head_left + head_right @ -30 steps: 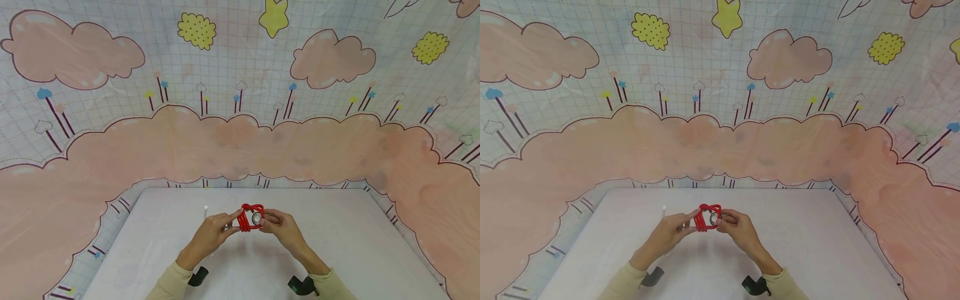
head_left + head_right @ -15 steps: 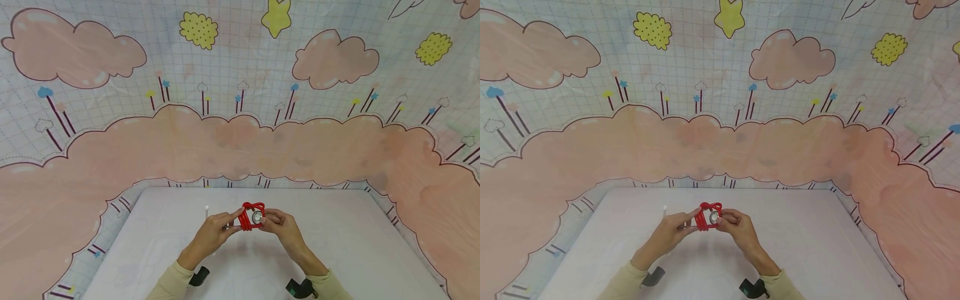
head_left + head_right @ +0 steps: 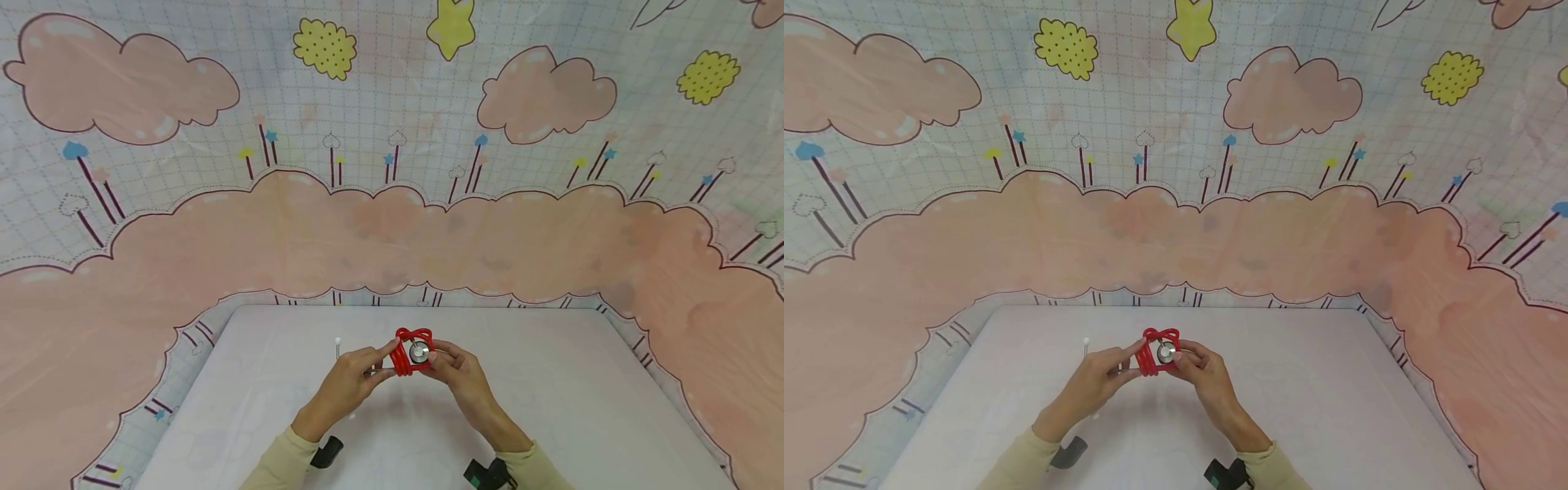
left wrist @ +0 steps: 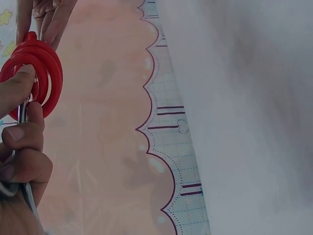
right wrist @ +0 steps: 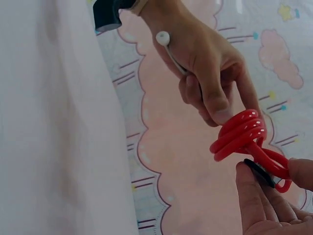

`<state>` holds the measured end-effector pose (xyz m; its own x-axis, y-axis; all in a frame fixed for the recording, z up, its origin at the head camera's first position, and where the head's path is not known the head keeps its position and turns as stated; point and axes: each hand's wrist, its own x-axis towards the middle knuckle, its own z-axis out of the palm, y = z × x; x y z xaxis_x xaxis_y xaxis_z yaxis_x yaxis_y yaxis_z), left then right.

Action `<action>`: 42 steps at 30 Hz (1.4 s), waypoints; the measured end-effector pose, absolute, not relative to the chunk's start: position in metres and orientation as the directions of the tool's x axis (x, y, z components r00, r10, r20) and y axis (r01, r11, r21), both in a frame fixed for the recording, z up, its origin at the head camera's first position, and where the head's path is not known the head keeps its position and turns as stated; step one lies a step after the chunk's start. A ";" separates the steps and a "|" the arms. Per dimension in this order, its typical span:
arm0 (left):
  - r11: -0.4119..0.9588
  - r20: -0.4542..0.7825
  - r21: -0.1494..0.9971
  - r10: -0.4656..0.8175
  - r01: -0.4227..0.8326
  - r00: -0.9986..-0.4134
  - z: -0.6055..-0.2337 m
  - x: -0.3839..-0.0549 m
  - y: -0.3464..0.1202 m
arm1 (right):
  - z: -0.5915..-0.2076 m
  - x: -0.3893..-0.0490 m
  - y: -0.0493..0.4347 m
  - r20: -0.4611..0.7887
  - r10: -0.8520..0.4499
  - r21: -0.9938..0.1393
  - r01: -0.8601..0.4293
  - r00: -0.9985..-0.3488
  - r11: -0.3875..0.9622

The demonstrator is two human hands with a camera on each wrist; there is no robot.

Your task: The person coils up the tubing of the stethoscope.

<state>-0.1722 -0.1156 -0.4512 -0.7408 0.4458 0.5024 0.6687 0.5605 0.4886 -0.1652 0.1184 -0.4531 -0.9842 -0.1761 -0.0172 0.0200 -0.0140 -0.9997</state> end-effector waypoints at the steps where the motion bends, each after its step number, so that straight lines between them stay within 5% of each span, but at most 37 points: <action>1: 0.560 0.505 0.487 0.445 0.670 -0.739 -0.452 -0.172 -0.115 | -0.453 -0.165 0.118 -0.018 -0.178 -0.999 0.023 -0.984 -0.024; 26: 0.483 0.566 0.494 0.453 0.723 -0.689 -0.458 -0.180 -0.112 | -0.450 -0.166 0.118 0.025 -0.256 -0.974 0.034 -0.966 -0.223; 31: 0.501 0.537 0.510 0.449 0.699 -0.714 -0.457 -0.180 -0.114 | -0.450 -0.164 0.117 0.040 -0.285 -0.964 0.038 -0.958 -0.264; 42: 0.469 0.527 0.546 0.452 0.694 -0.720 -0.460 -0.181 -0.118 | -0.455 -0.163 0.118 0.058 -0.317 -0.976 0.013 -0.947 -0.218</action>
